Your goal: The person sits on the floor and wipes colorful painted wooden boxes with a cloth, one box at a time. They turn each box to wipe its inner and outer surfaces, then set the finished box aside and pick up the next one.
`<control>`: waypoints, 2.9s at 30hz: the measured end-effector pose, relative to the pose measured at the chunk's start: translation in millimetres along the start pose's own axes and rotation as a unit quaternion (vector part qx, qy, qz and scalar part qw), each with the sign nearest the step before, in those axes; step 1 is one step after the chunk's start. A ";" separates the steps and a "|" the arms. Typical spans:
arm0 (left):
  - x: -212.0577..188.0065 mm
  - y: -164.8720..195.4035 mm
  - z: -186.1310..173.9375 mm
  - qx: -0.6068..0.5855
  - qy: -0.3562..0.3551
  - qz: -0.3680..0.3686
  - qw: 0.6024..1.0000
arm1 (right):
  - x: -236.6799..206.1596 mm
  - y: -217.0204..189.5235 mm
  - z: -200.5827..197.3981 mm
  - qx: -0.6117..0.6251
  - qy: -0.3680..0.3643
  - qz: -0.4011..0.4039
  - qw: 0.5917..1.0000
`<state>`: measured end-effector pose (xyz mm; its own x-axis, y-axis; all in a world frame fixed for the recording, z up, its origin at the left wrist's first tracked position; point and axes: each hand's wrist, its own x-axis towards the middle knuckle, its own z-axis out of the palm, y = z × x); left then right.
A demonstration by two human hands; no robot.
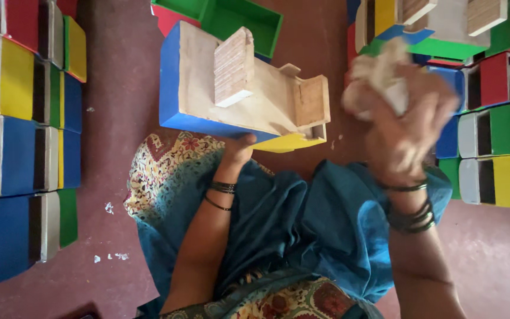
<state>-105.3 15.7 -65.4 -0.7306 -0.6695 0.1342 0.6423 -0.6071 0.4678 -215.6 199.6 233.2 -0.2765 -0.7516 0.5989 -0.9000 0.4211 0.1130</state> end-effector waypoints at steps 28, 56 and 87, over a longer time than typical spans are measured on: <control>-0.4 11.0 7.2 -0.023 0.076 -0.032 0.996 | -5.7 -4.3 14.3 -0.079 -0.025 -0.154 0.985; 5.9 44.1 31.1 -0.109 0.135 0.083 0.981 | -70.5 -36.3 35.5 0.315 -0.008 0.236 0.919; -1.9 8.4 11.0 -0.218 -0.033 -0.096 0.971 | 3.1 -35.3 -34.8 0.304 -0.081 0.022 0.949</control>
<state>-101.1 16.6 -52.1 -0.8507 -0.5058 0.1431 0.5192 -0.8510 0.0785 -173.0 200.1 258.7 -0.3215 -0.8296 0.4565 -0.9007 0.1192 -0.4177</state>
